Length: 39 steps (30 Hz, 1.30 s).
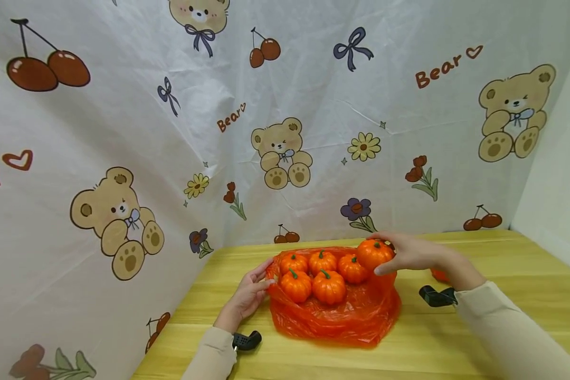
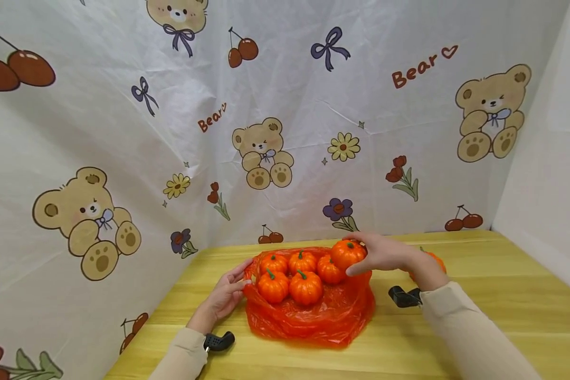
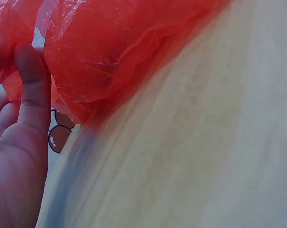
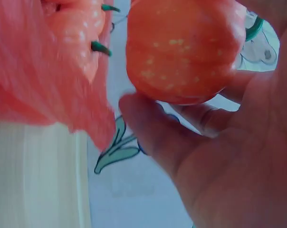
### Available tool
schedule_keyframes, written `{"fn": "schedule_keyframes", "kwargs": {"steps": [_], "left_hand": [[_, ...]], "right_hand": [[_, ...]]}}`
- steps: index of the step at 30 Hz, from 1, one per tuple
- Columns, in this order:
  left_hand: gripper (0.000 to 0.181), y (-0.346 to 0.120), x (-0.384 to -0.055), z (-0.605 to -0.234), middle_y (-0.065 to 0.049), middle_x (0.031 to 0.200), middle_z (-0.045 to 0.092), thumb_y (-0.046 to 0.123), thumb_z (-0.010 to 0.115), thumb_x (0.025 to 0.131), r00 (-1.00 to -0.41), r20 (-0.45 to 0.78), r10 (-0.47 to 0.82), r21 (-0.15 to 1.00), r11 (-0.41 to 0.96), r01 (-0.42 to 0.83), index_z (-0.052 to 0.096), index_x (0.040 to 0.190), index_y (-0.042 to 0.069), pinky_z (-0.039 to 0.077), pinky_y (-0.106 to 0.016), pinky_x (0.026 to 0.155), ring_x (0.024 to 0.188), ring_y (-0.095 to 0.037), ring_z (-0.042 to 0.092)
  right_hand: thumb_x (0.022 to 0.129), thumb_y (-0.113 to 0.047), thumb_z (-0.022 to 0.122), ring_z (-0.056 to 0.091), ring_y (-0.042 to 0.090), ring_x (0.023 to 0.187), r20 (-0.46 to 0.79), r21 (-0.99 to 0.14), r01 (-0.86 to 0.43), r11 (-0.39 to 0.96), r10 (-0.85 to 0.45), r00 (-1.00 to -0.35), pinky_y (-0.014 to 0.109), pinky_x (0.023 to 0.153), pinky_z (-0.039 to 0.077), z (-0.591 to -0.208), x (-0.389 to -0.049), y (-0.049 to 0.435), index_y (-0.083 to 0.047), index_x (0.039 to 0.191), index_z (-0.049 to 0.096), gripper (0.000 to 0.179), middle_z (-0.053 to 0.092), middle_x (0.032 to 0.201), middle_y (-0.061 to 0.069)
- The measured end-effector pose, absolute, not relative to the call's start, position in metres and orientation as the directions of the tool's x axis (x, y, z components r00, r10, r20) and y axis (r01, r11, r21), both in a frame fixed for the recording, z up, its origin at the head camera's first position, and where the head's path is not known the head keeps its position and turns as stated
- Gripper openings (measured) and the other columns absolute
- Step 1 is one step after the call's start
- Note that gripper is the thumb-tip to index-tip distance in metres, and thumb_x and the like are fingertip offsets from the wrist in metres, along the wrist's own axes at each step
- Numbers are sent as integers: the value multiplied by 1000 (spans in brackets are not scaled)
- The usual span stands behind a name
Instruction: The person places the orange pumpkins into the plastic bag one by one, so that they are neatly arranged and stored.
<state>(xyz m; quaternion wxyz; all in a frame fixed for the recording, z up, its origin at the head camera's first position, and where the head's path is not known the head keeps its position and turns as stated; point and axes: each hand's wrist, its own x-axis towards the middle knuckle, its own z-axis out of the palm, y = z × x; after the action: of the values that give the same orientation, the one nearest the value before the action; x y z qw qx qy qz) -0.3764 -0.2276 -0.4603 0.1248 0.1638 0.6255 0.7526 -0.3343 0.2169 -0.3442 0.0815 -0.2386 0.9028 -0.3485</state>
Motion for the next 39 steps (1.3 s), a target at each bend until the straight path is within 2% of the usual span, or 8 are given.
{"fn": "schedule_keyframes", "kwargs": {"steps": [6,13,20,25,28,39], "left_hand": [[73,-227,-376,-462,-19,169,24,-5,57,100,-908,88,409,983,-183,13,26,164,11,56,-26,102,143,-26,46],[73,-227,-375,-463,-19,169,26,-6,57,100,-914,81,398,983,-185,7,27,164,11,57,-25,99,139,-21,50],[73,-228,-377,-460,-19,169,26,-5,57,99,-916,88,391,984,-178,18,28,164,12,57,-26,99,138,-23,51],[73,-229,-377,-460,-18,169,26,-5,57,100,-916,82,392,985,-173,14,28,164,12,57,-26,100,138,-22,51],[72,-229,-377,-461,-18,169,26,-5,57,100,-916,82,393,985,-169,16,28,164,13,57,-26,99,138,-23,51],[72,-229,-377,-460,-17,169,25,-4,57,100,-917,84,389,986,-168,18,28,164,13,56,-27,101,142,-26,47]], "right_hand": [[79,-31,88,60,26,115,-24,-641,-394,659,-530,-848,42,96,57,-350,-339,202,-10,149,48,84,57,138,13],[75,-22,89,56,30,123,-63,-617,-408,672,-559,-826,49,104,53,-356,-342,190,-11,146,52,80,57,139,12],[69,-7,87,54,30,117,-113,-594,-389,704,-552,-826,45,97,54,-357,-343,181,-10,143,55,80,56,137,14],[65,-2,87,52,30,114,-165,-574,-348,741,-521,-838,43,91,57,-359,-341,177,-13,143,56,84,56,135,11],[64,0,86,52,30,113,-163,-557,-367,745,-531,-831,42,89,57,-362,-342,175,-12,142,56,85,57,132,11],[65,-3,92,53,31,118,-191,-569,-332,752,-514,-836,47,96,55,-374,-343,173,-13,136,59,79,58,133,11]]}}
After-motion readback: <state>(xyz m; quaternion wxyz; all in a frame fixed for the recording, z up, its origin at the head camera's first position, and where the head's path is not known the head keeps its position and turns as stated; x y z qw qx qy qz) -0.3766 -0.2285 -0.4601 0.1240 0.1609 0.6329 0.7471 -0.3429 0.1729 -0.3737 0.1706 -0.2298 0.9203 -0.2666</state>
